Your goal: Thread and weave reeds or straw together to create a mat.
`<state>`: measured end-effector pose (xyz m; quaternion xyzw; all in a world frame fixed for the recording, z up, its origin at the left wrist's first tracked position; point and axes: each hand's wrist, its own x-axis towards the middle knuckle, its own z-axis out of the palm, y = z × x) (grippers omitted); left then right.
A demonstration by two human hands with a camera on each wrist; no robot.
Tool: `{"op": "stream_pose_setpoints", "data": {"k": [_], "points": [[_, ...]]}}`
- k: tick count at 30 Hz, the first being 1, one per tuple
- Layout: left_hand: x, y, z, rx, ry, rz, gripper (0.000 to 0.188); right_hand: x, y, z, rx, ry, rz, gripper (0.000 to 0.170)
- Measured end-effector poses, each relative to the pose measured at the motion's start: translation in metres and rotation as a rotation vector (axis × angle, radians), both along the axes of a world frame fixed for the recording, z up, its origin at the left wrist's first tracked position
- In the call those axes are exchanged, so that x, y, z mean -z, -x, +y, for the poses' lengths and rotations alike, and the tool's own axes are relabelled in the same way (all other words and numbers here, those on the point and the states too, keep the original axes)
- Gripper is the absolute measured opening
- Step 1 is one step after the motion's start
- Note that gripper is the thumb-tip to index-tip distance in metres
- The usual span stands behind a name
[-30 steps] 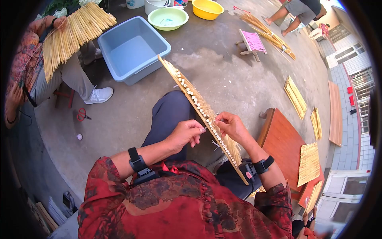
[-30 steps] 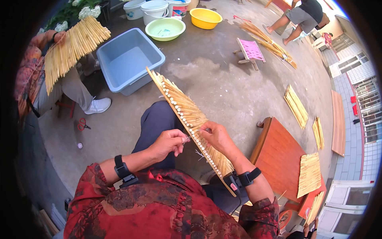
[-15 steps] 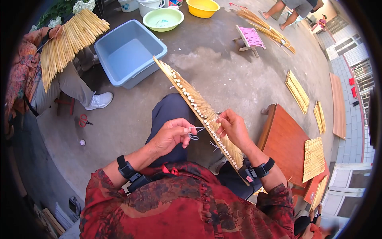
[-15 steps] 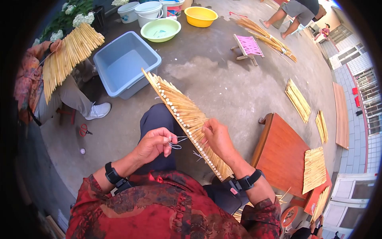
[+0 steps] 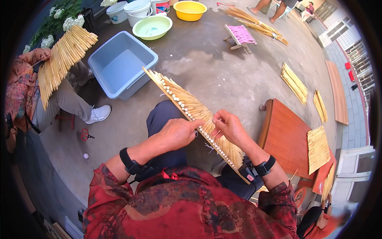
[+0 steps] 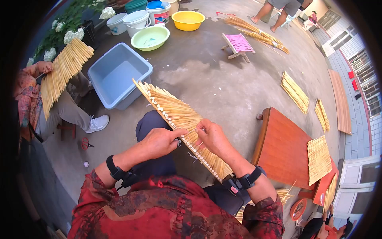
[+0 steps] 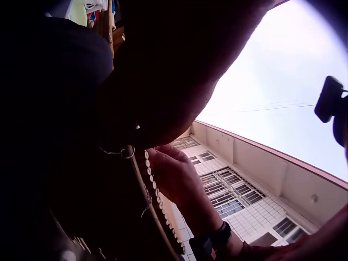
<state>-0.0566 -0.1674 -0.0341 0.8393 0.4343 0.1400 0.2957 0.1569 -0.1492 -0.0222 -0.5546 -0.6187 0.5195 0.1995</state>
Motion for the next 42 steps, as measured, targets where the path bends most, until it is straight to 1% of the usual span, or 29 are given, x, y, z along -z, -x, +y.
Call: {"op": "stream_pose_setpoints", "data": {"k": [1,3,4,6,8,10,12,14,15,17,18,20,21,23,24,26,27,29,30,32,33,35,36,37,38,39,40,42], "points": [[0.001,0.002,0.0,0.009,0.004,-0.033,0.039,0.004,-0.002,0.001,0.009,0.001,0.005,0.008],[0.004,0.004,0.0,0.025,0.009,-0.061,0.038,0.013,-0.008,0.004,-0.181,-0.44,-0.257,0.007],[0.007,0.005,-0.001,0.026,-0.014,-0.093,0.037,0.014,-0.01,0.007,-0.173,-0.439,-0.252,0.007],[0.006,0.007,0.001,0.034,-0.037,-0.118,0.037,0.012,-0.015,0.02,-0.201,-0.76,-0.585,0.008],[0.002,0.009,0.003,0.047,-0.037,-0.068,0.037,0.002,-0.036,0.044,-0.193,-0.802,-0.677,0.009],[0.001,0.011,0.006,0.069,-0.036,-0.069,0.04,-0.018,-0.053,0.062,-0.102,-0.833,-0.711,0.008],[0.0,0.014,0.007,0.089,-0.036,-0.078,0.043,-0.022,-0.071,0.078,-0.031,-0.849,-0.793,0.008],[-0.001,0.013,0.007,0.042,0.189,-0.114,0.048,-0.035,-0.098,0.091,0.139,-0.857,-0.755,0.007],[-0.003,0.013,0.005,0.04,0.192,-0.116,0.048,-0.043,-0.099,0.088,0.222,-0.753,-0.752,0.007],[-0.008,0.01,0.003,-0.017,0.352,-0.198,0.051,-0.032,-0.108,0.089,0.16,-1.102,-0.88,0.006],[-0.007,0.009,0.004,-0.017,0.356,-0.202,0.051,-0.04,-0.104,0.085,0.156,-1.099,-0.884,0.006],[-0.007,0.01,0.006,-0.133,0.808,-0.46,0.047,-0.059,-0.09,0.075,0.385,-0.405,-0.432,0.01],[-0.003,0.011,0.005,-0.132,0.81,-0.459,0.047,-0.059,-0.088,0.072,0.386,-0.403,-0.432,0.01],[0.009,0.011,0.001,-0.169,0.823,-0.617,0.045,-0.058,-0.085,0.069,0.436,-0.263,-0.068,0.014],[0.008,0.011,-0.002,-0.169,0.821,-0.617,0.045,-0.056,-0.082,0.069,0.435,-0.265,-0.067,0.014],[0.006,0.008,-0.006,-0.078,0.201,-0.396,0.041,-0.049,-0.076,0.069,0.532,-0.184,0.274,0.016],[0.004,0.008,-0.007,-0.075,0.202,-0.393,0.041,-0.048,-0.071,0.067,0.535,-0.183,0.275,0.016],[-0.002,0.008,-0.009,-0.049,-0.206,-0.109,0.038,-0.048,-0.057,0.067,0.659,-0.06,0.646,0.015],[-0.009,0.007,-0.01,-0.05,-0.203,-0.103,0.038,-0.049,-0.052,0.067,0.658,-0.055,0.65,0.015],[-0.023,0.004,-0.005,0.057,-0.323,0.065,0.033,-0.053,-0.046,0.07,0.688,0.016,0.811,0.012],[-0.021,0.005,-0.002,0.058,-0.325,0.065,0.033,-0.053,-0.047,0.073,0.688,0.014,0.812,0.012],[-0.008,0.009,0.005,0.085,-0.278,-0.09,0.032,-0.053,-0.053,0.082,0.508,-0.017,0.835,0.011],[-0.005,0.008,0.006,0.086,-0.277,-0.09,0.032,-0.061,-0.057,0.089,0.553,-0.088,0.848,0.01],[-0.002,0.008,0.006,0.105,-0.345,-0.122,0.033,-0.073,-0.064,0.097,0.597,-0.157,0.86,0.01],[0.0,0.009,0.005,0.12,-0.413,-0.154,0.033,-0.089,-0.089,0.115,0.661,-0.235,0.889,0.009],[0.001,0.008,0.007,0.115,-0.413,-0.154,0.033,-0.099,-0.115,0.129,0.725,-0.318,0.917,0.008],[0.001,0.008,0.011,0.116,-0.417,-0.164,0.033,-0.098,-0.123,0.128,0.722,-0.318,0.914,0.008],[0.002,0.005,0.015,0.103,-0.429,-0.183,0.032,-0.094,-0.129,0.131,0.855,-0.326,0.783,0.007]]}}
